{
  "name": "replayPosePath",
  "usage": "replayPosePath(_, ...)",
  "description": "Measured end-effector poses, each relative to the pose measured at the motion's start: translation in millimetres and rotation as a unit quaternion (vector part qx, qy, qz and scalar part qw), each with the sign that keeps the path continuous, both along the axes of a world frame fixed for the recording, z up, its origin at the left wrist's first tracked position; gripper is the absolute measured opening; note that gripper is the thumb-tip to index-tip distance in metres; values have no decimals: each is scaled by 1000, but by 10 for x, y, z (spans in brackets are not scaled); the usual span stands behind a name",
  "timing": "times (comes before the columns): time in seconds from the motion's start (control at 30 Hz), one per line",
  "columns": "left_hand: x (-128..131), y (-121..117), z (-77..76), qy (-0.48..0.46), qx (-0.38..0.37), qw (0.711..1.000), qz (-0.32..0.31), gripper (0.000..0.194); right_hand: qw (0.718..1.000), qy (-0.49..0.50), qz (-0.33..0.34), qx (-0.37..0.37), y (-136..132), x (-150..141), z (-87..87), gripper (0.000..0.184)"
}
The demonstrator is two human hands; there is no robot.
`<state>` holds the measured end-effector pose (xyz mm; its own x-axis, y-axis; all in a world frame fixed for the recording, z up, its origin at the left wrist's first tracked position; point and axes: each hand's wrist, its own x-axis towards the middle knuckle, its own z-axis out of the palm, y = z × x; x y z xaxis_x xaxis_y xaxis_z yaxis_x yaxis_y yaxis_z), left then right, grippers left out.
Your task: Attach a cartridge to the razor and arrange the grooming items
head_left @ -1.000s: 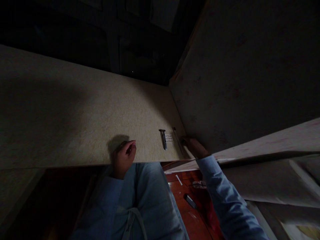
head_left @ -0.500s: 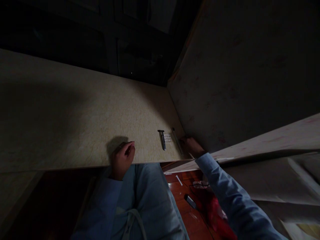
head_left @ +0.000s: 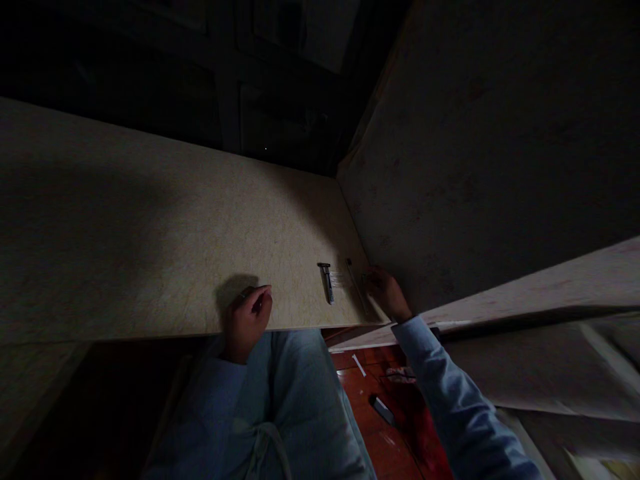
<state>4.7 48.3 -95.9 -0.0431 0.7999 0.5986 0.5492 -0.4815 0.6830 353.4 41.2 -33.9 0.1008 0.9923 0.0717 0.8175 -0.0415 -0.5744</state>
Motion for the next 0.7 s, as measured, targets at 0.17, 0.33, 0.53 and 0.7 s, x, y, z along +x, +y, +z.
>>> replayPosePath(0.17, -1, 4, 3, 2, 8, 1000, 0, 21, 938, 345, -29, 28, 6, -117, -46, 41)
replayPosePath(0.33, 3, -5, 7, 3, 6, 1000, 3, 21, 912, 405, -66, -16, 48, -238, -58, 49)
replayPosePath(0.53, 1, -12, 18, 10, 19, 1000, 2, 20, 963, 267, -37, 10, 205, -287, -200, 49)
replayPosePath(0.7, 1, -12, 38, 11, 21, 1000, -2, 18, 977, 212, -13, 26, 299, -309, -255, 29)
